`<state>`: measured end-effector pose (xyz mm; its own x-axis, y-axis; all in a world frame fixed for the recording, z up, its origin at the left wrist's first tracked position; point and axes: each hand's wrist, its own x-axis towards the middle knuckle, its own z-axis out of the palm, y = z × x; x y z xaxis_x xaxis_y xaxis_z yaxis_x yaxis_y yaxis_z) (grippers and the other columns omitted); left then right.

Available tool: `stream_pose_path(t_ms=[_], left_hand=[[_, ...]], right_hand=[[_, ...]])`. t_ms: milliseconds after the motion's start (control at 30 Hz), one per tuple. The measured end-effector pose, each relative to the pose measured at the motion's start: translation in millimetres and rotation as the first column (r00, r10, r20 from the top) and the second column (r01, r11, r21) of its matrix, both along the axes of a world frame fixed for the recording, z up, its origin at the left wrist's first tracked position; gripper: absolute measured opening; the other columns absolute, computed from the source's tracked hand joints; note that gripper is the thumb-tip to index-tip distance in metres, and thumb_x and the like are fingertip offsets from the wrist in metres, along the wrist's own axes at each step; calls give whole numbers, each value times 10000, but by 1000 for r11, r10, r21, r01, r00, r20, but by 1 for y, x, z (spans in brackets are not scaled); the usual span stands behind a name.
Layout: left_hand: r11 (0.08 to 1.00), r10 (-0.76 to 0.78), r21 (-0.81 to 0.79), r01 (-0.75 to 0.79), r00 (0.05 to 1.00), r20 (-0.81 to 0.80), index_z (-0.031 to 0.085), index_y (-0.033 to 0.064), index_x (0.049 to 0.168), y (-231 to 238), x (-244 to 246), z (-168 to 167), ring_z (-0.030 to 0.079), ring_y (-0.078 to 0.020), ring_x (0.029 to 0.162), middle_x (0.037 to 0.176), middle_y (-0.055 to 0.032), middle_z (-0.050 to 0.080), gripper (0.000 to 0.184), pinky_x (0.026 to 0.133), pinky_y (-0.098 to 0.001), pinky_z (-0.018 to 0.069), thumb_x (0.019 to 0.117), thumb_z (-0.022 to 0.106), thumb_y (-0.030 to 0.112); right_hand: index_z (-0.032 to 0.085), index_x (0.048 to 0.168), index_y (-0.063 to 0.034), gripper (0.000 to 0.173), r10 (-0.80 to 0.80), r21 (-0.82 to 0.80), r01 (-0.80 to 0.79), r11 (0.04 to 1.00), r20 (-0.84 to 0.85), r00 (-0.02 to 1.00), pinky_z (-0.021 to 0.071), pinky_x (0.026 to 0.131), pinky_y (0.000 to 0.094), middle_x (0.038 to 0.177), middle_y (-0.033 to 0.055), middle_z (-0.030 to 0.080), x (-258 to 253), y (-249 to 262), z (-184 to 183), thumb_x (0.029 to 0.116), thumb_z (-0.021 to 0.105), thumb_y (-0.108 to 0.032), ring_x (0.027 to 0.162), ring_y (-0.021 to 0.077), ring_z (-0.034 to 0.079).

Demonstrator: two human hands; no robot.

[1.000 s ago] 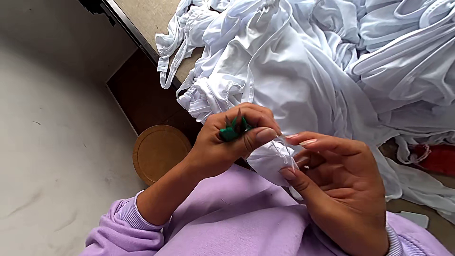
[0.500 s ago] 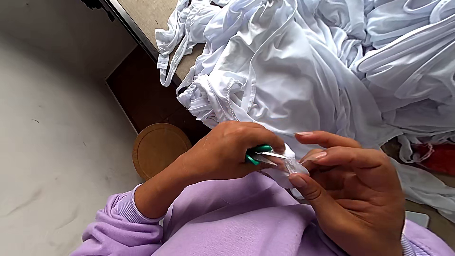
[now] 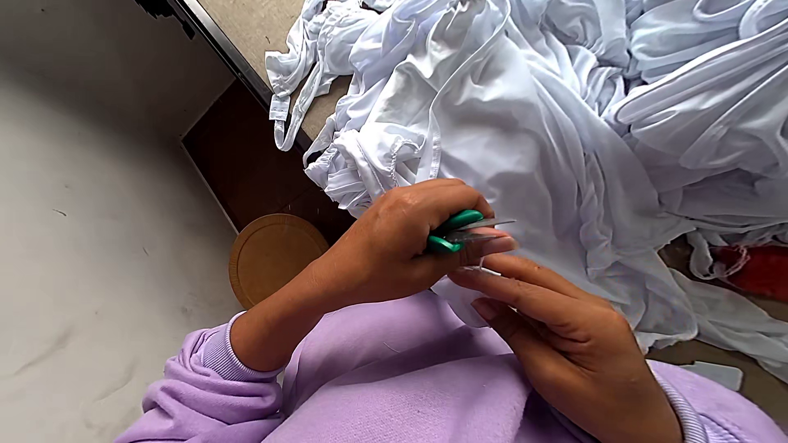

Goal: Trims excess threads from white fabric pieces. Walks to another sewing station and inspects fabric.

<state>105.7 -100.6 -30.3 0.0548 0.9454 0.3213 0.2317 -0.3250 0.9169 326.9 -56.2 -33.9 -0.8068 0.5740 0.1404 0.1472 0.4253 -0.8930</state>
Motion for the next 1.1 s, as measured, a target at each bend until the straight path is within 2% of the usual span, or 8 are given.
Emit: stream_pose_path(t_ms=[100,200,300,400,533,633,967,1100], left_hand=[[1000,8,-31,-6,999,51,637,-64,935,-1,-3,-1,500,-16,714,805,-43,573,140,622,-149,410,976,647,70],[997,-15,-75,21,998,69,639,-88,1026,-5,-7,-7,488,1,689,840,-48,597,235,578,-133,388,924,719,108],[993,-25,-118,17,998,-62,563,-70,1128,-12,-9,-8,566,-61,830,922,-68,597,353,716,-185,491,871,723,112],[995,-32,-100,-4,934,-356,633,-18,1128,-19,-13,1,609,-151,934,971,-79,655,311,833,-294,497,924,713,204],[999,-33,-26,23,863,-504,724,14,1116,-19,-12,5,653,-180,872,917,-72,709,339,771,-307,519,957,698,313],[998,-54,-20,51,857,-513,715,13,1115,-14,-6,2,682,-193,851,887,-79,702,318,749,-341,552,977,673,297],[995,-58,48,87,899,-433,735,2,1067,-8,1,-4,664,-159,768,813,-63,686,234,675,-308,526,986,656,208],[998,2,52,27,866,-500,724,13,1103,-13,-5,-5,677,-185,853,890,-71,708,288,746,-343,539,981,664,267]], right_hand=[[654,1353,-122,352,-15,-94,10,996,-47,999,522,1023,210,1369,-13,634,1,1,-1,1015,560,-155,1246,70,599],[576,1448,-145,437,-39,-218,18,976,-92,995,536,975,193,1457,-19,573,1,1,2,1011,588,-167,1225,67,604],[526,1495,-144,499,-87,-278,52,959,-113,990,536,894,150,1483,-29,539,0,1,4,1004,611,-164,1100,16,622],[517,1505,-152,519,-110,-306,60,950,-149,983,538,928,169,1505,-32,526,0,1,4,997,623,-149,1134,32,624],[529,1498,-155,513,-109,-337,37,941,-198,974,537,979,207,1504,-20,536,1,2,3,994,624,-127,1202,72,618],[525,1502,-146,514,-90,-366,2,931,-223,971,535,1019,239,1514,-4,530,1,1,3,998,622,-119,1257,107,602],[525,1496,-122,493,-60,-368,-29,929,-228,972,530,1024,239,1505,12,538,3,2,3,1009,601,-116,1264,107,597],[493,1520,-114,531,-87,-389,-11,921,-233,969,541,1004,241,1495,14,536,2,3,3,1000,601,-96,1221,104,615]])
